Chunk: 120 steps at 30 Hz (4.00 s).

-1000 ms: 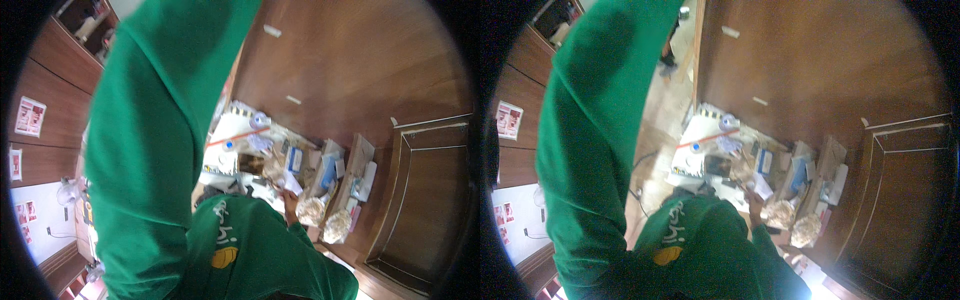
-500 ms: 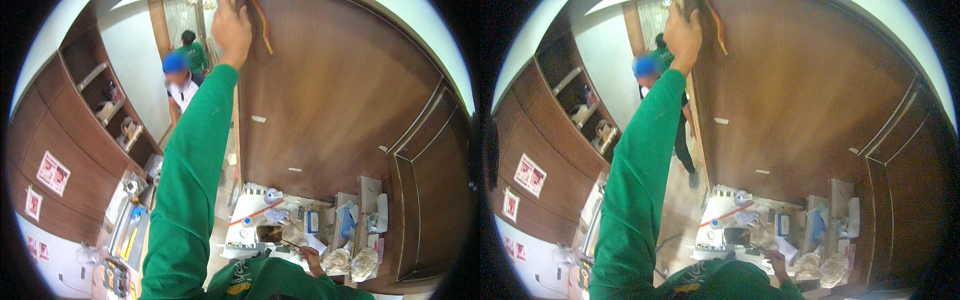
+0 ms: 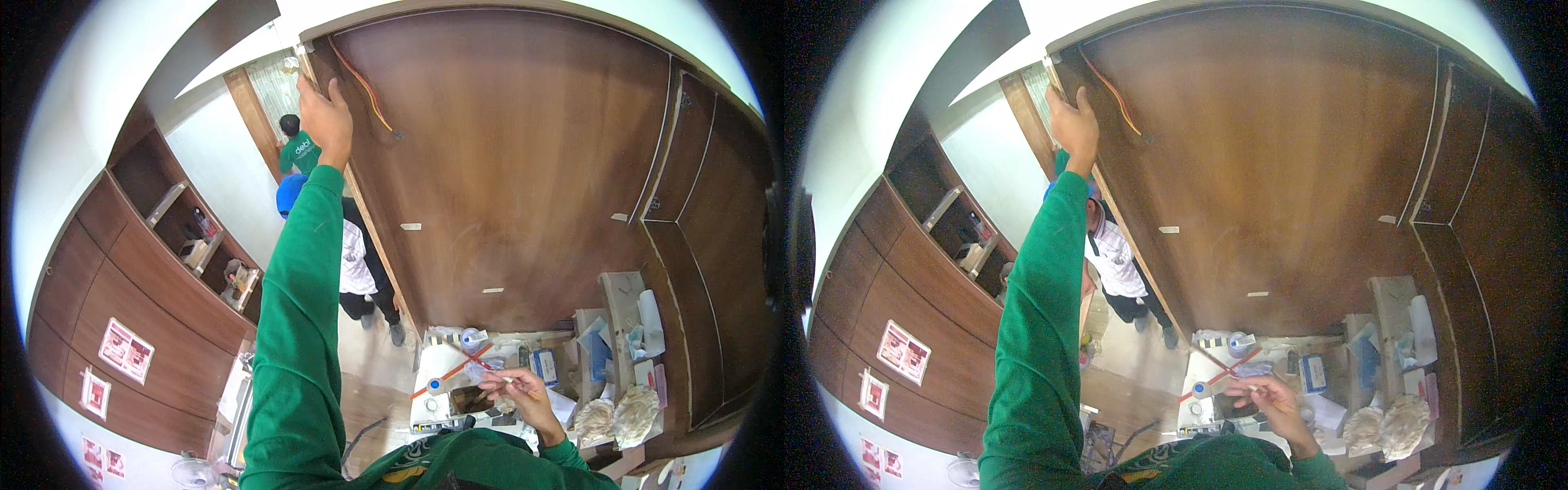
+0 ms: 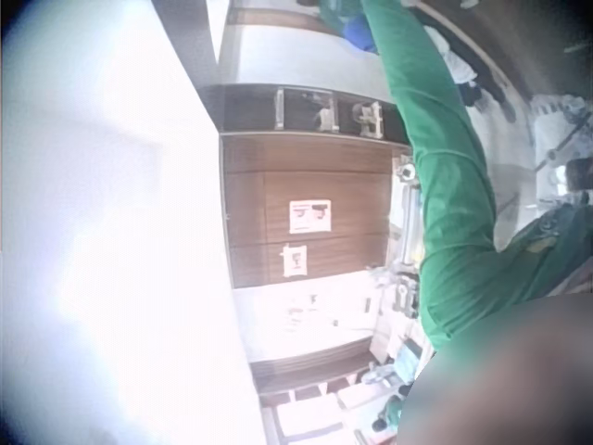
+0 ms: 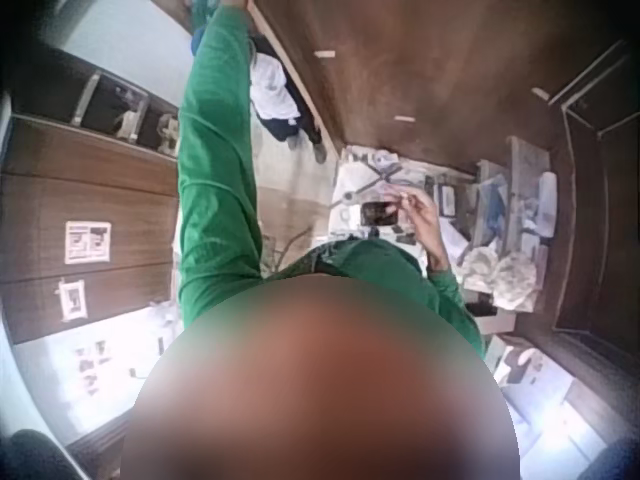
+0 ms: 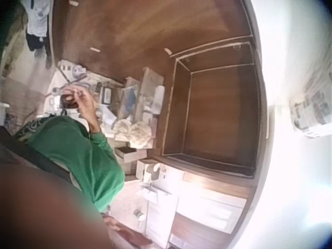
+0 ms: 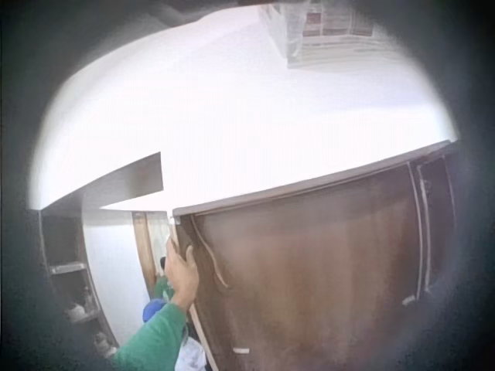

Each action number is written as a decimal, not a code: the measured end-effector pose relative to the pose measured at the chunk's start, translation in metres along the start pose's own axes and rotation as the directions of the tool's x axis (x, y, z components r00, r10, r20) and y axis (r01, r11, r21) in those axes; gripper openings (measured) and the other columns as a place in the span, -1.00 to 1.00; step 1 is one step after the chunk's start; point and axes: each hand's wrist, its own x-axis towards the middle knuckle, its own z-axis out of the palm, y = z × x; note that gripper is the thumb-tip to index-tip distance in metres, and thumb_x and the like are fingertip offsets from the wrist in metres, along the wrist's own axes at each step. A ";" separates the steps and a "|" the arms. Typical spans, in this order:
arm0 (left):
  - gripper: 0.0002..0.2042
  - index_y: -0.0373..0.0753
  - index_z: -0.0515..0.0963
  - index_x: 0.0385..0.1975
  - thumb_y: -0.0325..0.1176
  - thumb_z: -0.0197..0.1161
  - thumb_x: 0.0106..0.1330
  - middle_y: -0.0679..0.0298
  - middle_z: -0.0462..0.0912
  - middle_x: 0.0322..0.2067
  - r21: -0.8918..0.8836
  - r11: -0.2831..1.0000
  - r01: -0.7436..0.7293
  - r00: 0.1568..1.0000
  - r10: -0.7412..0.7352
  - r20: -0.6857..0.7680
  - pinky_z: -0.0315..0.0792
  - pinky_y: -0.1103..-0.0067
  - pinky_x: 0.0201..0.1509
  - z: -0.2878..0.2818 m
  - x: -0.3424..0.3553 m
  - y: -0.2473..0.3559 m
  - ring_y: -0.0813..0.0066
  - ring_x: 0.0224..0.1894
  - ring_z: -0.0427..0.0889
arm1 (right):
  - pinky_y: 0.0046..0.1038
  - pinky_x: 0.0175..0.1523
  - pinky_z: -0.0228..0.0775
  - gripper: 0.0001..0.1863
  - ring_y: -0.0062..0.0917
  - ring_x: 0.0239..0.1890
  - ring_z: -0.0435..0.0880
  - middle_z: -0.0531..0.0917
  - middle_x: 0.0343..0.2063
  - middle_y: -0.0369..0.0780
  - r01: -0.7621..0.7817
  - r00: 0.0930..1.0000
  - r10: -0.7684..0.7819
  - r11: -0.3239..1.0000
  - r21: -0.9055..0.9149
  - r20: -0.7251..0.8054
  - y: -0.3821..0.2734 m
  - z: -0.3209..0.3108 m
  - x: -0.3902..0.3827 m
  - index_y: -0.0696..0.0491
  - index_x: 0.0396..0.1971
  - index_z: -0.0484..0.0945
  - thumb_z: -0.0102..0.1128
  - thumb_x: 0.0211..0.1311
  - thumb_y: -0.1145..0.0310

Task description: The person secures a wooden trim piece to the top edge of a cabinet using masking tape and a red-handled tool. They repeatedly apply tape, press the trim, and use the tool to adjust or fasten the piece while other workers are visible in the background.

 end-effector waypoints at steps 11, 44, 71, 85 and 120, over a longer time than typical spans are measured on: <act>-0.44 -0.44 0.28 0.21 -0.23 0.33 0.38 -0.24 0.64 -0.17 0.075 0.994 -0.074 0.997 0.077 -0.031 0.48 0.08 -0.02 0.002 0.004 -0.001 -0.25 -0.08 0.64 | -0.36 0.19 0.56 -0.74 -0.35 0.10 0.72 0.73 0.04 -0.02 0.141 0.990 -0.139 0.946 -0.291 0.026 -0.006 -0.023 0.055 0.23 -0.02 0.70 0.27 0.33 0.56; -0.65 -0.44 0.39 0.02 -0.38 0.32 0.39 0.00 0.62 -0.06 -0.151 0.977 -0.147 0.981 0.164 0.101 0.41 0.36 0.18 -0.002 0.008 0.003 0.18 -0.01 0.61 | -0.51 -0.32 0.49 -0.79 -0.54 -0.39 0.67 0.67 -0.31 -0.14 0.875 0.430 -0.879 0.462 -0.146 -0.207 -0.126 0.059 0.455 0.18 -0.06 0.70 0.26 0.35 0.54; -0.70 -0.41 0.38 -0.01 -0.46 0.28 0.37 0.06 0.65 -0.12 -0.190 0.949 -0.253 0.957 0.274 0.094 0.51 0.46 0.00 0.002 0.016 -0.019 0.33 -0.15 0.64 | -0.63 -0.33 0.44 -0.64 -0.68 -0.39 0.57 0.68 -0.24 -0.21 0.911 0.406 -0.871 0.408 0.054 -0.277 -0.115 0.100 0.462 0.12 0.12 0.68 0.29 0.33 0.59; -0.69 -0.44 0.37 -0.01 -0.44 0.29 0.38 0.01 0.61 -0.09 -0.221 0.955 -0.196 0.969 0.224 0.109 0.44 0.42 0.11 0.002 0.016 -0.017 0.28 -0.06 0.61 | -0.65 -0.36 0.37 -0.60 -0.74 -0.41 0.50 0.68 -0.24 -0.23 0.918 0.389 -0.873 0.396 0.038 -0.295 -0.104 0.108 0.465 0.10 0.14 0.68 0.31 0.30 0.61; -0.69 -0.44 0.36 0.01 -0.46 0.27 0.40 0.01 0.61 -0.07 -0.204 0.963 -0.176 0.968 0.207 0.140 0.44 0.43 0.14 -0.001 0.010 -0.007 0.28 -0.04 0.62 | -0.56 -0.43 0.40 -0.66 -0.62 -0.46 0.59 0.67 -0.33 -0.18 0.948 0.313 -0.892 0.314 0.051 -0.327 -0.116 0.115 0.474 0.15 0.09 0.69 0.28 0.32 0.57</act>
